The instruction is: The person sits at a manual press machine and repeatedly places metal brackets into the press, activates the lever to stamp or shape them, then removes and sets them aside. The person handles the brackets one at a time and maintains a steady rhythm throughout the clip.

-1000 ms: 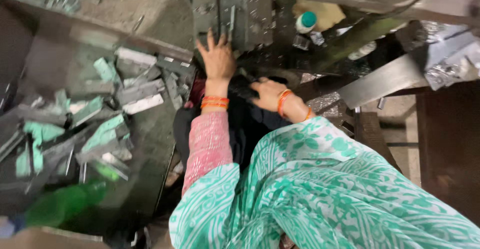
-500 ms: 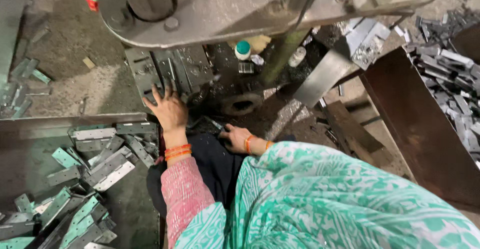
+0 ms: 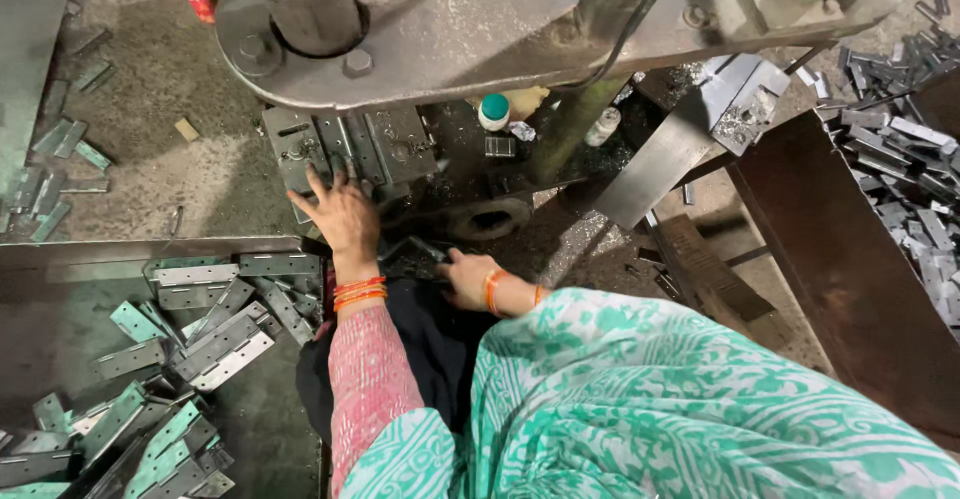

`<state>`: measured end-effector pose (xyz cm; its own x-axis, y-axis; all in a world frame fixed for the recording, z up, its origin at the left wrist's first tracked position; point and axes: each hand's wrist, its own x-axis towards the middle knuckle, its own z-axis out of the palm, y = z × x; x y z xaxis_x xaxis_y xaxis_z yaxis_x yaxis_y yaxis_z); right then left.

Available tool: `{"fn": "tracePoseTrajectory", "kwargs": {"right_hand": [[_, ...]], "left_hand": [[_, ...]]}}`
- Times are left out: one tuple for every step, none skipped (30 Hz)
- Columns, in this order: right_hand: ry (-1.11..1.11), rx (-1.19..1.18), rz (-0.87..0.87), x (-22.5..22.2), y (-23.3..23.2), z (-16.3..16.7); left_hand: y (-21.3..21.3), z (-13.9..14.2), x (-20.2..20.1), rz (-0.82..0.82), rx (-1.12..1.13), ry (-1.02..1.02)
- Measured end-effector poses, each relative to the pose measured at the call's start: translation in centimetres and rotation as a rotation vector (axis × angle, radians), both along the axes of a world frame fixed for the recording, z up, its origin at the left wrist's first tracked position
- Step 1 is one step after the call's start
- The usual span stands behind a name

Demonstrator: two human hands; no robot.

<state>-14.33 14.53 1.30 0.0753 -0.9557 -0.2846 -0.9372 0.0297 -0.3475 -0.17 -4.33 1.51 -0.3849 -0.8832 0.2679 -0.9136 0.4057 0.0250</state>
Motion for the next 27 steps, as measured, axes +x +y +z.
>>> {"fn": "tracePoseTrajectory", "kwargs": {"right_hand": [[-0.022,-0.027,-0.011,0.0,0.4,-0.5],[-0.045,-0.05,-0.021,0.0,0.8,-1.0],[-0.028,-0.026,-0.014,0.0,1.1,-1.3],[-0.012,-0.004,-0.008,0.0,1.2,-1.6],[0.002,0.019,-0.005,-0.1,1.3,-1.6],[0.004,0.036,0.004,0.0,1.1,-1.4],[0.009,0.047,0.015,-0.1,0.8,-1.1],[0.022,0.053,0.026,-0.1,0.3,-0.7],[0.032,0.057,0.036,-0.1,-0.2,-0.1],[0.039,0.065,0.045,-0.1,-0.8,0.5],[0.043,0.075,0.052,0.0,-1.3,1.1],[0.035,0.067,0.065,0.0,-1.9,1.7],[0.025,0.062,0.077,0.0,-2.3,2.2],[0.015,0.058,0.086,0.0,-2.5,2.5],[0.023,0.056,0.083,0.1,-2.5,2.6],[0.03,0.055,0.081,0.1,-2.3,2.6],[0.038,0.054,0.08,0.1,-1.9,2.4],[0.041,0.048,0.066,0.1,-1.4,2.0],[0.045,0.041,0.052,0.1,-0.8,1.6],[0.047,0.037,0.037,0.1,-0.1,1.1],[0.004,-0.002,0.014,0.1,0.5,0.6],[-0.038,-0.043,-0.009,0.1,0.9,0.2],[-0.079,-0.081,-0.031,0.1,1.2,-0.3],[-0.04,-0.046,-0.013,0.0,1.3,-0.6],[-0.004,-0.01,0.001,0.0,1.3,-0.8],[0.032,0.03,0.01,0.0,1.3,-0.9],[0.027,0.03,-0.002,0.0,1.1,-0.6]], "left_hand": [[-0.1,-0.1,0.0,0.001,0.035,0.031],[-0.1,-0.3,0.0,0.005,0.074,0.06],[0.0,-0.5,0.0,0.003,0.029,0.075],[0.1,-0.7,0.0,-0.001,-0.017,0.089],[0.3,-0.9,0.0,-0.007,-0.063,0.102],[0.4,-0.9,0.0,0.001,-0.075,0.07],[0.5,-1.0,0.0,0.011,-0.092,0.043],[0.5,-1.1,0.0,0.021,-0.116,0.022],[0.5,-1.0,-0.1,0.02,-0.097,0.059],[0.5,-0.9,-0.1,0.015,-0.074,0.093],[0.4,-0.8,-0.2,0.009,-0.05,0.124],[0.4,-0.6,-0.3,0.017,-0.07,0.12],[0.4,-0.4,-0.3,0.023,-0.088,0.115],[0.3,-0.3,-0.4,0.027,-0.104,0.109],[0.3,-0.1,-0.4,0.021,-0.091,0.122],[0.3,0.1,-0.4,0.017,-0.078,0.134],[0.3,0.2,-0.4,0.015,-0.064,0.146],[0.3,0.3,-0.3,0.025,-0.022,0.111],[0.3,0.4,-0.3,0.036,0.019,0.077],[0.3,0.4,-0.3,0.046,0.063,0.04],[0.3,0.4,-0.2,0.033,0.03,0.063],[0.3,0.4,-0.2,0.021,-0.005,0.087],[0.4,0.3,-0.2,0.009,-0.037,0.112],[0.4,0.2,-0.2,0.01,-0.059,0.135],[0.4,0.1,-0.2,0.006,-0.08,0.156],[0.5,-0.1,-0.2,-0.002,-0.095,0.177],[0.6,-0.2,-0.2,-0.017,-0.102,0.148]]}}
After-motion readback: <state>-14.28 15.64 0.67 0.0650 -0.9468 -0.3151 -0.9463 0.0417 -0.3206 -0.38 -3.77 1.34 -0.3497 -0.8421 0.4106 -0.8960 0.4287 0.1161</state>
